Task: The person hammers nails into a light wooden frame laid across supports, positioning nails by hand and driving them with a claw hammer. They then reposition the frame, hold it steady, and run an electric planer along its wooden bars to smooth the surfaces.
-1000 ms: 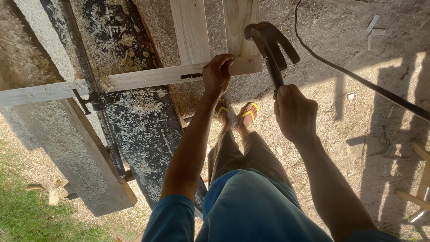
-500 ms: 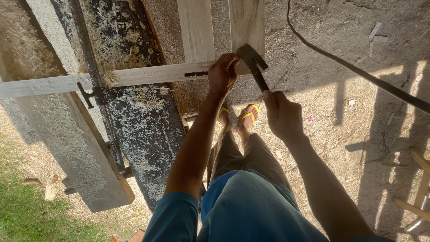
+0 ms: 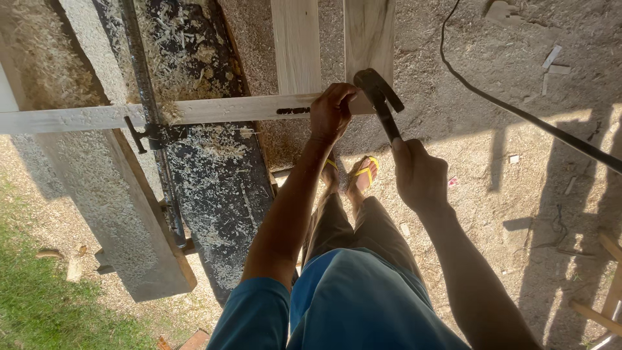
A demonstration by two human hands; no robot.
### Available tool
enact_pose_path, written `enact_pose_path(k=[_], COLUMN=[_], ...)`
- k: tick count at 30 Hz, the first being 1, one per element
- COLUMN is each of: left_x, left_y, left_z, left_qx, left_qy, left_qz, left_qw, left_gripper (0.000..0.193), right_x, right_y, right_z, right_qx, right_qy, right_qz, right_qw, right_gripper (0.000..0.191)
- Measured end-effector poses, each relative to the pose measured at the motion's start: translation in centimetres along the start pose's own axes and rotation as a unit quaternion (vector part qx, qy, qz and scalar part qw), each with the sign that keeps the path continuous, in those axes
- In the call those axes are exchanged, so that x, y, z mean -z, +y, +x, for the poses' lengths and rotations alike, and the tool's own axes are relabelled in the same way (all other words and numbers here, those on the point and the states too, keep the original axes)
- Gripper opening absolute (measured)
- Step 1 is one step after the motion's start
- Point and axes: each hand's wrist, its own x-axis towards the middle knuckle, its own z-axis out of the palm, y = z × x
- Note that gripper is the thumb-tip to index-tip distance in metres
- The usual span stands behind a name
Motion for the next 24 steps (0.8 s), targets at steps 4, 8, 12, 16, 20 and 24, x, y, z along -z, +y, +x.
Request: enact_pose_path(k=[4, 8, 12, 16, 20, 24], left_x=[-0.1, -0.1, 0.3, 0.7, 0.4, 0.6], left_y=[-0.2, -0.6, -0.9, -1.6, -2.6, -2.7], left_z=[-0.2, -0.2, 0.4, 2.1, 3.9, 4.6], left_qx=[0.044, 0.037, 0.083, 0.234, 0.147, 0.229], left_qy=[-0.043, -0.016, -0.019, -0.138, -0.171, -0.257], left_qz=[0.003, 0.010, -0.019, 0.001, 0.015, -0.010], left_qw=[0.998, 0.999, 0.996, 0.962, 0.974, 0.939], left_gripper=[0.005, 0.019, 0.041, 0.043, 0.036, 0.037], right_x=[3.0, -0.6, -2.6, 1.6, 1.1, -3.9], right_y=[-0.1, 1.7, 3.2, 2.6, 2.7, 3.8], right_z=[-3.9, -3.2, -0.6, -3.4, -5.4, -1.2], right_qx=[0.151, 0.127, -0.088, 0.132, 0.195, -0.105], right_qy=[0.139, 0.132, -0.064, 0.041, 0.177, -0.068], right_qz=[0.104, 0.004, -0.050, -0.083, 0.097, -0.034], right_qw=[0.973, 0.983, 0.993, 0.987, 0.960, 0.992], right_gripper=[0.039, 0.038, 0.038, 0.035, 0.037, 0.039])
